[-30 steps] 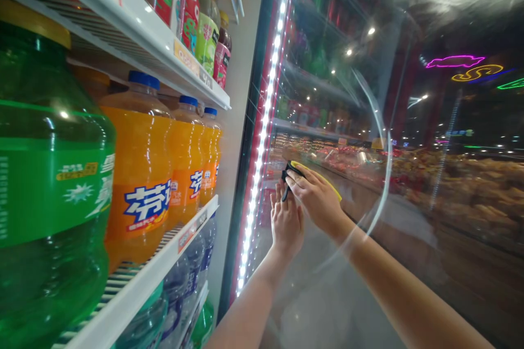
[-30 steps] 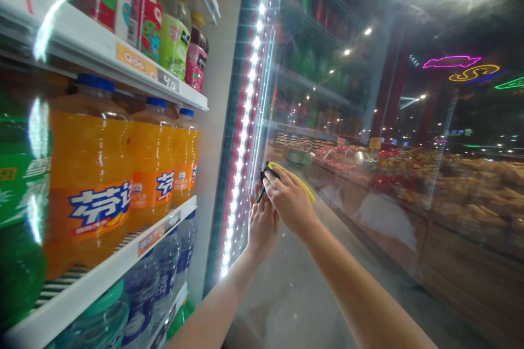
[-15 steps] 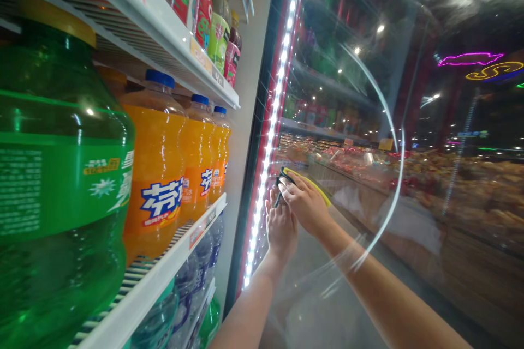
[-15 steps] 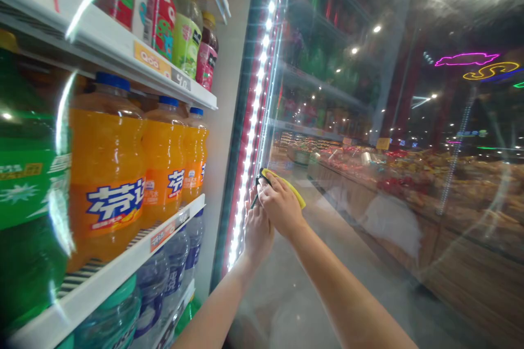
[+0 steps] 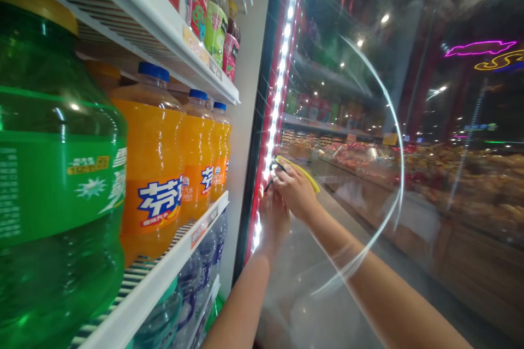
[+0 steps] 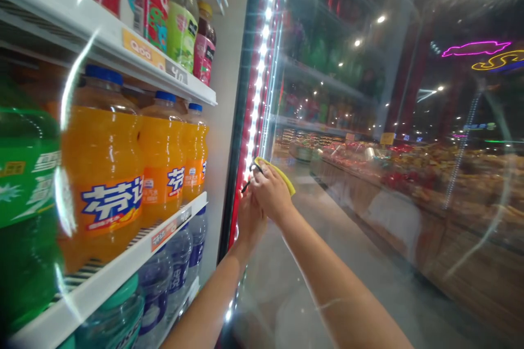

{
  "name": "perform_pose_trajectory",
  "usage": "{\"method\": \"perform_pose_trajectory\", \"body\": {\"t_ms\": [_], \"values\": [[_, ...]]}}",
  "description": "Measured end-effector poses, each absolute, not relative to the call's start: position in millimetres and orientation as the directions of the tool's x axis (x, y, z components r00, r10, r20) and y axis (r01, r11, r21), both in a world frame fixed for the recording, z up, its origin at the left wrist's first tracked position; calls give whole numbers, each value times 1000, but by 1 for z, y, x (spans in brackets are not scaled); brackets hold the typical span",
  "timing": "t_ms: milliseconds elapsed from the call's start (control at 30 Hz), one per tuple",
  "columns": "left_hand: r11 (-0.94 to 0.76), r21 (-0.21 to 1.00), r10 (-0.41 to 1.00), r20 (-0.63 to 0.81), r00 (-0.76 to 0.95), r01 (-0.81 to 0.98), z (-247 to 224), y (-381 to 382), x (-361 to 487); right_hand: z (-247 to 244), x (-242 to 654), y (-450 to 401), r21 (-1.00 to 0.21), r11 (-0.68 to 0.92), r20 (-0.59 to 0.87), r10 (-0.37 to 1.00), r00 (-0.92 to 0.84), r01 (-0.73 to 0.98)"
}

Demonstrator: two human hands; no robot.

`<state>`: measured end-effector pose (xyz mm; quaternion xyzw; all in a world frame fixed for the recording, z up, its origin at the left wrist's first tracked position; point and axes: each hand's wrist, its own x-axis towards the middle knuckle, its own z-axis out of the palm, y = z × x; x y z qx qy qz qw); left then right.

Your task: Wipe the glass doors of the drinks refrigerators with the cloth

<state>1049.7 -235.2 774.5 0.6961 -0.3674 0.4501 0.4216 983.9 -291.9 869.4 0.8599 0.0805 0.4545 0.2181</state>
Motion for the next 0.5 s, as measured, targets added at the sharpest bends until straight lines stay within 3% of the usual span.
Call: {"method": "perform_pose_trajectory", "body": {"t_ms": [133, 367, 500], "values": [[-396, 285, -130, 924, 361, -873, 735, -246, 1016, 838, 953, -306, 476, -879, 724, 371, 581, -31], [-446, 251, -177, 916, 360, -859, 770, -240, 1033, 865, 962, -302, 397, -913, 785, 283, 551, -97], [-474, 243, -189, 911, 368, -846, 752, -225, 1051, 839, 989, -287, 403, -913, 761, 299, 576, -58]]}}
